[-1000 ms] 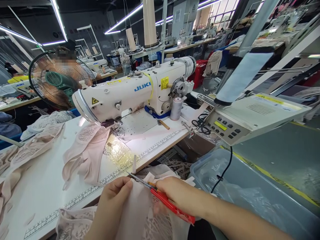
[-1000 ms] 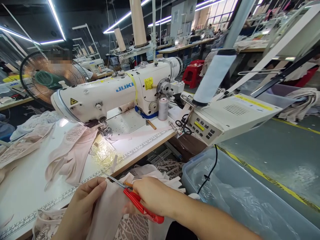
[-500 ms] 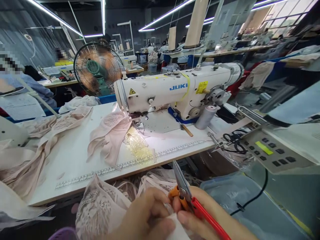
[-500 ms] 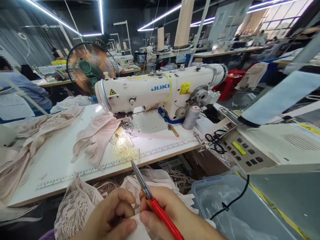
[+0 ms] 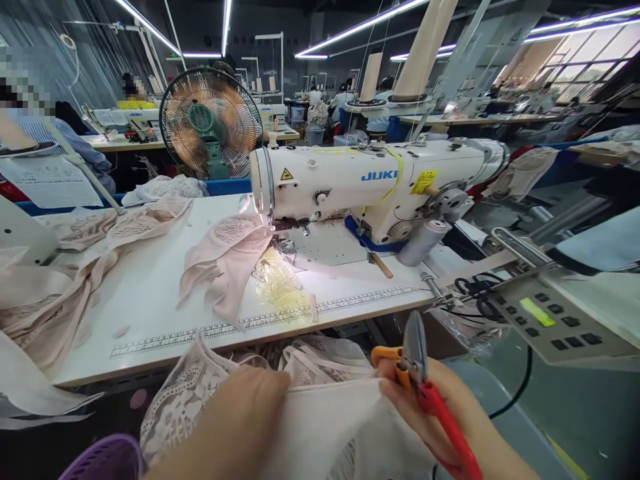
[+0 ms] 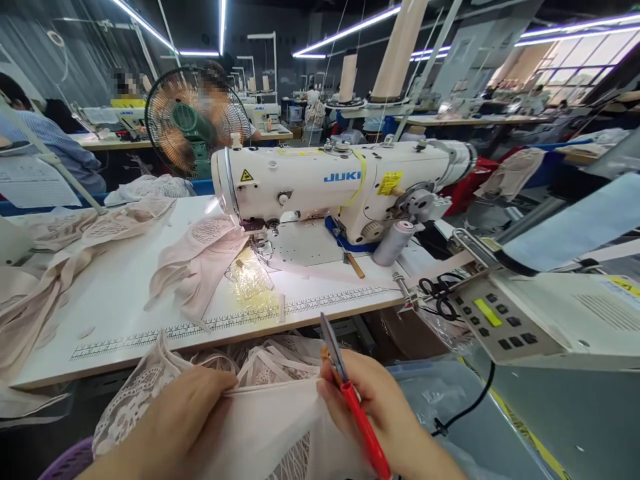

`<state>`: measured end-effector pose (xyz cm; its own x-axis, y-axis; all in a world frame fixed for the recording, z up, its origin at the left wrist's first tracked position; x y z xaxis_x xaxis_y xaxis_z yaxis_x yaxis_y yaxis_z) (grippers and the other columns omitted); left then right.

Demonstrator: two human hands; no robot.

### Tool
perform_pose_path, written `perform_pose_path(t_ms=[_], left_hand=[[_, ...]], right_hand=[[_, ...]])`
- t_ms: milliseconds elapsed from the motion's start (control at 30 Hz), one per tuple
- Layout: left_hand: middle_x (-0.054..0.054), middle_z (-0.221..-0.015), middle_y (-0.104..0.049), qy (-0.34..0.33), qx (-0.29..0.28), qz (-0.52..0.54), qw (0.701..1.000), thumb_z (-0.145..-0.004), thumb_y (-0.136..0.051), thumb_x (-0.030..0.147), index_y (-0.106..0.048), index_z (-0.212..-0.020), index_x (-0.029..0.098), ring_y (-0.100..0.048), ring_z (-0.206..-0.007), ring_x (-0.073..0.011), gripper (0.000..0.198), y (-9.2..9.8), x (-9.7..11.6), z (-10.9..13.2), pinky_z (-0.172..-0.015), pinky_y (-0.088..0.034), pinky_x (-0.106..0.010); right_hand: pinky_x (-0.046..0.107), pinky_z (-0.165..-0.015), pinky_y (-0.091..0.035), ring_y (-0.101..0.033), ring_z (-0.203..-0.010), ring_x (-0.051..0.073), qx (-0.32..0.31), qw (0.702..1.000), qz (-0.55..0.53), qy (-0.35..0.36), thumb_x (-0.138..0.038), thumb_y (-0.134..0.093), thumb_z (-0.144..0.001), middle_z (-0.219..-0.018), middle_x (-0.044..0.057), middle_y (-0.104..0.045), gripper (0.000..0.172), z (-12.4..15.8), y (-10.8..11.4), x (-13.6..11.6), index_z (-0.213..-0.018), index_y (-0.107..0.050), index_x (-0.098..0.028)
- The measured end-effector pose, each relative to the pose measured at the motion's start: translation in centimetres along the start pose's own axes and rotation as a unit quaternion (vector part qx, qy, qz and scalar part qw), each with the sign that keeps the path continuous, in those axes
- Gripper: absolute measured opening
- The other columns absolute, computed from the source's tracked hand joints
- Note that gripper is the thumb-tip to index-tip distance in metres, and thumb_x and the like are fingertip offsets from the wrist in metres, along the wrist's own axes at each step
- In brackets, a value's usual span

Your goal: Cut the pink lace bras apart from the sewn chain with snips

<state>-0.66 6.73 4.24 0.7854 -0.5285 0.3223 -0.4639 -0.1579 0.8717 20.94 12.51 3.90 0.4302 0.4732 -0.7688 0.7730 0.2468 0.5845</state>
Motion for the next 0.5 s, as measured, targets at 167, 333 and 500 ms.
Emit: perform_pose_path(t_ms=[167,333,500], left_hand=[[-0.005,-0.094,-0.066,0.063,-0.094,-0.069,0.991,-0.091,-0.040,0.021,-0.053,-0.101,0.022,-0.061,-0.082,-0.0232,0.017,1.7,-3.1,2.1,-0.073,-0.046,-0.036],[-0.009,-0.104,-0.067,0.007,-0.108,-0.090,0.990,-0.091,-0.044,0.037,-0.052,-0.118,0.018,-0.065,-0.084,-0.0239,0.034,2.6,-3.1,3.1,-0.069,-0.047,-0.033],[-0.003,-0.081,-0.071,-0.026,-0.156,0.018,0.987,-0.092,-0.043,0.026,-0.062,-0.108,0.023,-0.065,-0.064,-0.0170,0.025,3.5,-2.3,2.6,-0.057,-0.043,-0.025]], right_hand=[[0.030,-0.051,-0.043,-0.051,-0.055,0.019,0.056,0.997,0.018,-0.059,-0.031,-0.051,-0.084,-0.061,0.003,-0.055,0.021,0.4,2.0,0.9,-0.066,-0.053,-0.022],[0.029,-0.048,-0.042,-0.049,-0.051,0.018,0.069,0.989,0.018,-0.130,-0.038,-0.052,-0.084,-0.058,0.002,-0.052,0.026,0.6,2.4,1.2,-0.063,-0.052,-0.022],[0.028,-0.050,-0.044,-0.054,-0.058,0.018,0.061,0.986,-0.016,-0.157,-0.038,-0.057,-0.080,-0.068,0.004,-0.059,0.024,1.0,2.4,2.3,-0.064,-0.056,-0.020]])
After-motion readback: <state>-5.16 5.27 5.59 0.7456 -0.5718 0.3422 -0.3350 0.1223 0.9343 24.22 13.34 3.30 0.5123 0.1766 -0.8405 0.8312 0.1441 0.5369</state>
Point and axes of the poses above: each hand's wrist, its own z-axis away from the middle knuckle, its own y-axis out of the back of the hand, x = y × z, the point moved 5 cm from there along -z, towards the middle knuckle
